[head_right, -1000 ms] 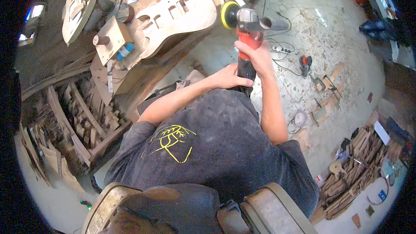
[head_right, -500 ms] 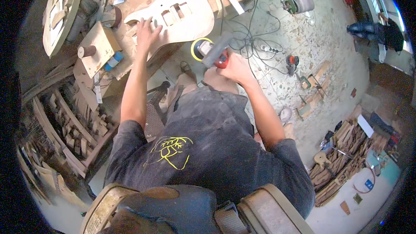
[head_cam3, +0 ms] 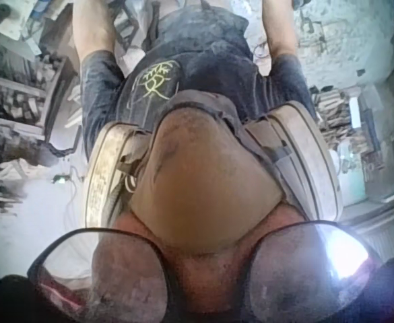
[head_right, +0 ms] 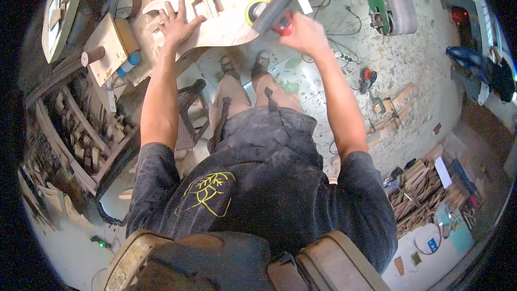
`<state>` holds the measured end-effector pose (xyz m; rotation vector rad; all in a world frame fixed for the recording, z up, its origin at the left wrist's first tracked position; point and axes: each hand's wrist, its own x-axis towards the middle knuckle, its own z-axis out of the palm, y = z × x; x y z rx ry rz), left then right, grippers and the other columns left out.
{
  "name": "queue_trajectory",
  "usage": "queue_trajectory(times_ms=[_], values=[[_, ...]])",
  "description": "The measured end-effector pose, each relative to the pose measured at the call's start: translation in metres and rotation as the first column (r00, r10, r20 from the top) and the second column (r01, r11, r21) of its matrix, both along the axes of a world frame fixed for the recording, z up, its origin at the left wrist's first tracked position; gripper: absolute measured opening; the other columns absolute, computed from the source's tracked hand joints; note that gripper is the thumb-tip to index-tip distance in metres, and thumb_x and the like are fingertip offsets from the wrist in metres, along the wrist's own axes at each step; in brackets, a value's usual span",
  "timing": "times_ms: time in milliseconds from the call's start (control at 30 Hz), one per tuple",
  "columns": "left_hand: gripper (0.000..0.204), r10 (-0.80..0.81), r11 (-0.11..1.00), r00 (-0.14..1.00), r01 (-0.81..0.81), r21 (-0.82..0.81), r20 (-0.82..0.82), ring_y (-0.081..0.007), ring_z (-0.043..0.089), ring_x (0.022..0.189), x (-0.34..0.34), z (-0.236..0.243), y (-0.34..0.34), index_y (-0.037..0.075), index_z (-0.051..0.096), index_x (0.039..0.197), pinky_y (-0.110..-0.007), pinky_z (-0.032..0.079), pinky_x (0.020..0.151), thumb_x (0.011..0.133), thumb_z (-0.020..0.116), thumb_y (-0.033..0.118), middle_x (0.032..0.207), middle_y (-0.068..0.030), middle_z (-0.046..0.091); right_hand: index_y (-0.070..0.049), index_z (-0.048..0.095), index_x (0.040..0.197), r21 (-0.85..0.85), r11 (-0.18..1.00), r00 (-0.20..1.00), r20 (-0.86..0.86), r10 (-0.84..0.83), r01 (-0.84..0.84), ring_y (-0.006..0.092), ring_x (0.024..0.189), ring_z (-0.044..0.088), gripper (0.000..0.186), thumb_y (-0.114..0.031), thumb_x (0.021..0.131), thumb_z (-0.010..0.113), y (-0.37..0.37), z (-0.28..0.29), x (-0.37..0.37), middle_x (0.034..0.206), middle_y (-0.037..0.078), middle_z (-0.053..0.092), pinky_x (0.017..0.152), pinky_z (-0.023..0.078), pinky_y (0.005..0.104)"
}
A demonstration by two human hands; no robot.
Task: The person sands the surface and edges of a wooden guitar body using a handheld power sander, turning the body over and holding it at different angles to reach all sides.
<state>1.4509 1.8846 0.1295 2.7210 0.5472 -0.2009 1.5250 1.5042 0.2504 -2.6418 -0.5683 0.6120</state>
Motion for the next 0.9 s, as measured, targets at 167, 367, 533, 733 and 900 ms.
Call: queue_trajectory(times_ms=[167, 367, 533, 733, 900], values=[[0.114, 0.002, 1.0, 1.0, -0.002, 0.008, 0.003, -0.0521, -0.007, 0.155, 0.0, 0.001, 0.0, 0.028, 0.018, 0.166, -0.075, -0.001, 0.116, 0.076, 0.065, 0.081, 0.17, -0.0284, 0.0, 0.002, 0.06, 0.116, 0.011, 0.998, 0.996, 0.064, -0.059, 0.058, 0.0446, 0.098, 0.069, 0.062, -0.038, 0.07, 0.076, -0.001, 0.006, 0.03, 0.098, 0.027, 0.071, 0.088, 0.054, 0.0514], [0.115, 0.005, 1.0, 1.0, -0.004, 0.03, -0.03, -0.053, -0.006, 0.155, 0.0, -0.001, 0.002, 0.029, 0.017, 0.166, -0.076, -0.001, 0.116, 0.075, 0.064, 0.082, 0.17, -0.0268, 0.001, -0.001, 0.062, 0.115, -0.07, 0.997, 0.997, -0.069, -0.032, 0.027, 0.0424, 0.097, 0.07, 0.055, -0.036, 0.074, 0.074, 0.016, 0.029, -0.013, 0.098, 0.025, 0.072, 0.087, 0.055, 0.0502], [0.116, 0.004, 0.999, 1.0, -0.003, 0.048, -0.024, -0.0534, -0.006, 0.155, 0.002, -0.008, 0.002, 0.03, 0.016, 0.166, -0.076, 0.0, 0.116, 0.075, 0.063, 0.084, 0.171, -0.0259, 0.001, -0.001, 0.06, 0.113, 0.037, 0.995, 0.984, -0.152, 0.097, -0.092, 0.0438, 0.097, 0.069, 0.052, -0.031, 0.073, 0.073, 0.017, 0.013, -0.072, 0.097, 0.024, 0.071, 0.087, 0.054, 0.0509], [0.114, 0.02, 0.999, 0.999, -0.019, 0.049, -0.027, -0.0527, -0.005, 0.155, -0.002, -0.007, 0.004, 0.031, 0.017, 0.166, -0.076, 0.0, 0.116, 0.075, 0.063, 0.083, 0.171, -0.0249, 0.001, -0.001, 0.059, 0.112, -0.001, 0.99, 0.985, -0.095, 0.143, -0.144, 0.0432, 0.095, 0.068, 0.053, -0.032, 0.072, 0.074, 0.024, 0.02, -0.049, 0.097, 0.023, 0.069, 0.083, 0.055, 0.051], [0.114, 0.017, 0.998, 0.999, -0.015, 0.062, -0.032, -0.0516, -0.005, 0.155, 0.0, -0.006, 0.004, 0.032, 0.017, 0.166, -0.076, 0.001, 0.116, 0.075, 0.064, 0.081, 0.171, -0.0236, 0.0, -0.002, 0.061, 0.12, -0.077, 0.996, 0.999, 0.003, 0.048, -0.048, 0.0406, 0.098, 0.07, 0.061, -0.037, 0.073, 0.076, 0.008, 0.015, 0.016, 0.1, 0.022, 0.072, 0.087, 0.055, 0.0494]])
